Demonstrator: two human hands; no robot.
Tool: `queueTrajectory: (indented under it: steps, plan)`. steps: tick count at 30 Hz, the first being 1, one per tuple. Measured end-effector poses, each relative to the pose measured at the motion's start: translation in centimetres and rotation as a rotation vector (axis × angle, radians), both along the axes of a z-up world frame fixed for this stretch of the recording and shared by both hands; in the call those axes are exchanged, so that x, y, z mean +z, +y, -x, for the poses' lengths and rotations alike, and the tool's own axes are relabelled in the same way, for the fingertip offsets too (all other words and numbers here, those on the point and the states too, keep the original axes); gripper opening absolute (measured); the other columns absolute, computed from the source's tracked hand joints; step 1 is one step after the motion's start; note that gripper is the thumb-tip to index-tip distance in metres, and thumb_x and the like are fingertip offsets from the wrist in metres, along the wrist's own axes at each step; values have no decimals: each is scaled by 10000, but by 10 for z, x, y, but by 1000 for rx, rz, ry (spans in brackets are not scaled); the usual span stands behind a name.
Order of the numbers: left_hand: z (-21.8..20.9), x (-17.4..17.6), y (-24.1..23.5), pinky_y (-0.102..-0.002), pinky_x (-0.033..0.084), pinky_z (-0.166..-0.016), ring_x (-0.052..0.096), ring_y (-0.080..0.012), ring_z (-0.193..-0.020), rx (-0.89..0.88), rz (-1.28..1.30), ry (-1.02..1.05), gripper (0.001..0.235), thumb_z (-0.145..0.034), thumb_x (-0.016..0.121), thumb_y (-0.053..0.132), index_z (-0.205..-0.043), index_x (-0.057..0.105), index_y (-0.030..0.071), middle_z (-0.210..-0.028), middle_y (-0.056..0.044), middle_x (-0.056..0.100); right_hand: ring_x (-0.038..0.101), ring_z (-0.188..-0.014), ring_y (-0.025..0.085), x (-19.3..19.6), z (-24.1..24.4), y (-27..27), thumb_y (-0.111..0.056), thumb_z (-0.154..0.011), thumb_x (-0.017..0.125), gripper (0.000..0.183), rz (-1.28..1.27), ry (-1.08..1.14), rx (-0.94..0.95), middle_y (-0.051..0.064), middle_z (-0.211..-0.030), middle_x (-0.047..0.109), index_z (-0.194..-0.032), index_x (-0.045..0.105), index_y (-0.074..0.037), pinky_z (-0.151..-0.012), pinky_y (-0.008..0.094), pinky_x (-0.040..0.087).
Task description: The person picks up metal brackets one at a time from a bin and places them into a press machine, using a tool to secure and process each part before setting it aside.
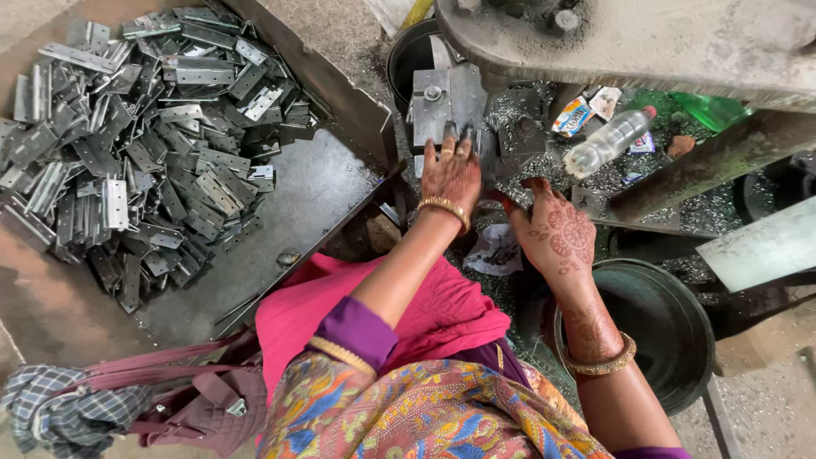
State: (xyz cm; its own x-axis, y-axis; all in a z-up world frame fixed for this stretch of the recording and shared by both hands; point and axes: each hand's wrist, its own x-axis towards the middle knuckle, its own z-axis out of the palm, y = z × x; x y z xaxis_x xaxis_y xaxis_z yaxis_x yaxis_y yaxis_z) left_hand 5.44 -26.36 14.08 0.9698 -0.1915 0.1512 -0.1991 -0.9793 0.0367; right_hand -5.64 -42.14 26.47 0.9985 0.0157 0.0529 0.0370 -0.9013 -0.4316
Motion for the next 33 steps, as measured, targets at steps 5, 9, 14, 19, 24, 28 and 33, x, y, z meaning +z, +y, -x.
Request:
queueTrajectory:
  steps: [5, 9, 14, 19, 24, 28, 33]
  plan:
    - [-17, 15, -15, -601, 54, -1220, 266, -291, -1502, 125, -50, 40, 468, -1028, 302, 226, -1321, 614, 38, -1586, -132, 401, 685, -1010, 435, -17, -1, -7, -397, -906, 642, 517, 32, -4, 46, 230, -1086, 723, -1324, 597, -97, -822, 563, 510]
    - [-3, 39, -16, -594, 23, -1244, 258, -308, -1539, 117, -53, 122, 458, -1025, 320, 213, -1329, 621, 49, -1596, -134, 417, 690, -982, 455, -63, 15, -25, -401, -918, 640, 543, 8, 113, -36, 241, -1088, 726, -1360, 557, -97, -827, 560, 533]
    - [4, 45, -13, -601, 15, -1245, 305, -313, -1507, 108, 2, 83, 465, -1030, 337, 212, -1351, 615, 23, -1563, -145, 463, 702, -980, 462, -124, 42, -41, -391, -940, 606, 493, 142, 297, -90, 262, -1004, 745, -1323, 544, -86, -841, 579, 543]
    - [14, 45, -7, -616, -2, -1243, 289, -308, -1527, 88, -16, 75, 461, -1039, 320, 224, -1322, 637, 46, -1544, -123, 481, 685, -994, 470, -104, 14, -42, -533, -907, 643, 572, 119, 338, 12, 283, -1041, 718, -1214, 570, -55, -866, 564, 535]
    - [11, 48, -10, -622, -9, -1242, 293, -319, -1530, 63, -85, 80, 447, -1044, 342, 220, -1339, 640, 65, -1560, -126, 478, 704, -975, 445, -91, 7, -40, -516, -942, 571, 533, 92, 294, -37, 236, -1037, 743, -1303, 603, -125, -855, 560, 545]
    - [14, 52, -10, -629, -25, -1204, 260, -333, -1507, 67, -122, 69, 461, -981, 370, 222, -1339, 617, 69, -1544, -126, 448, 708, -955, 448, -153, 53, -46, -516, -931, 576, 574, 67, 346, -138, 245, -1007, 740, -1330, 584, -104, -821, 567, 550]
    - [13, 60, -3, -620, -34, -1231, 224, -326, -1543, 47, -106, 114, 437, -1034, 342, 228, -1311, 644, 80, -1604, -117, 402, 694, -963, 461, -153, 27, -51, -543, -917, 609, 575, 25, 301, -52, 257, -994, 728, -1222, 609, -56, -811, 569, 545]
